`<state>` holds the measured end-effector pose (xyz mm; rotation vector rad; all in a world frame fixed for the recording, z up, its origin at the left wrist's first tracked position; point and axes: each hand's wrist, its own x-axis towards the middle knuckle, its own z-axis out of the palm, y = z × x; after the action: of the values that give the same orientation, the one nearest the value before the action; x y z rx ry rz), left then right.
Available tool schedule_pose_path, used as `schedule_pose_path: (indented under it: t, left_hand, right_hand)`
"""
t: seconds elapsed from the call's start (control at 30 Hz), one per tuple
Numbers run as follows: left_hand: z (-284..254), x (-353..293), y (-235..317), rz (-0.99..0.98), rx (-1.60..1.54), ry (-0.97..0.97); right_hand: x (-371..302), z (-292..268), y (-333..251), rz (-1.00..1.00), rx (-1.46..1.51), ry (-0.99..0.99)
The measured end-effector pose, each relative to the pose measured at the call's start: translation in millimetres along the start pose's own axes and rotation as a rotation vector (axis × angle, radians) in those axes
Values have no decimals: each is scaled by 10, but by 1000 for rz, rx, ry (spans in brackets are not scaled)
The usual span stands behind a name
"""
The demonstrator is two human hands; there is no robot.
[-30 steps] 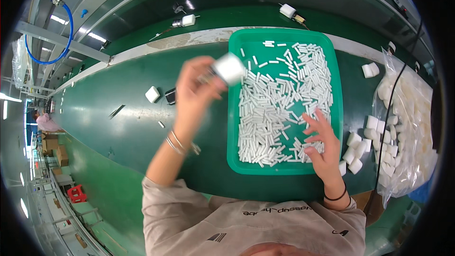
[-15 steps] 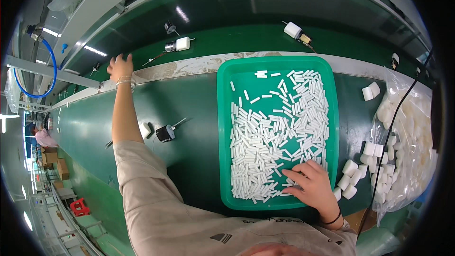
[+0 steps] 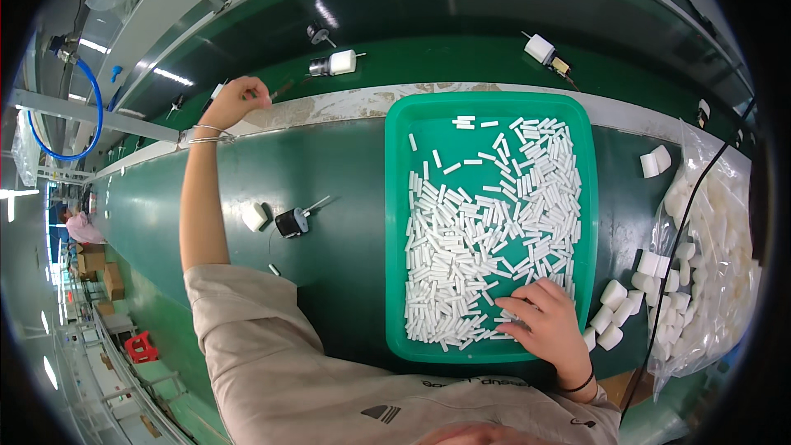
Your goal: The person assembles electronic components by inserting a white plastic tube into a grey housing, repeating this action for multiple units from a green tray.
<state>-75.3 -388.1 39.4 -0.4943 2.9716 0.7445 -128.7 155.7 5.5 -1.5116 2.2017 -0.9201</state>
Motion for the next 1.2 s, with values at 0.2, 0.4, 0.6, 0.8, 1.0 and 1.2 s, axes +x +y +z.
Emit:
schedule_pose_path:
  t: [0.2, 0.4, 0.6, 0.8, 1.0, 1.2]
  left_hand:
    - [-110, -183, 442, -137, 198, -676]
    - [315, 722, 513, -342, 209, 21]
    - [729, 1461, 877, -737, 297, 291]
    - [699, 1520, 610, -451, 50, 464]
    - [554, 449, 1615, -76, -1322, 250]
    - [1128, -906, 2487, 44, -1722, 25]
  right_hand:
    - [6, -9, 0, -1, 23, -5]
    - [-7, 9, 36, 12, 9, -37]
    - [4, 28, 71, -17, 17, 38]
    - [-85, 12, 40, -61, 63, 84]
    - [-139, 82, 58, 41, 171, 241]
    - [-133, 40, -141, 134, 269, 370]
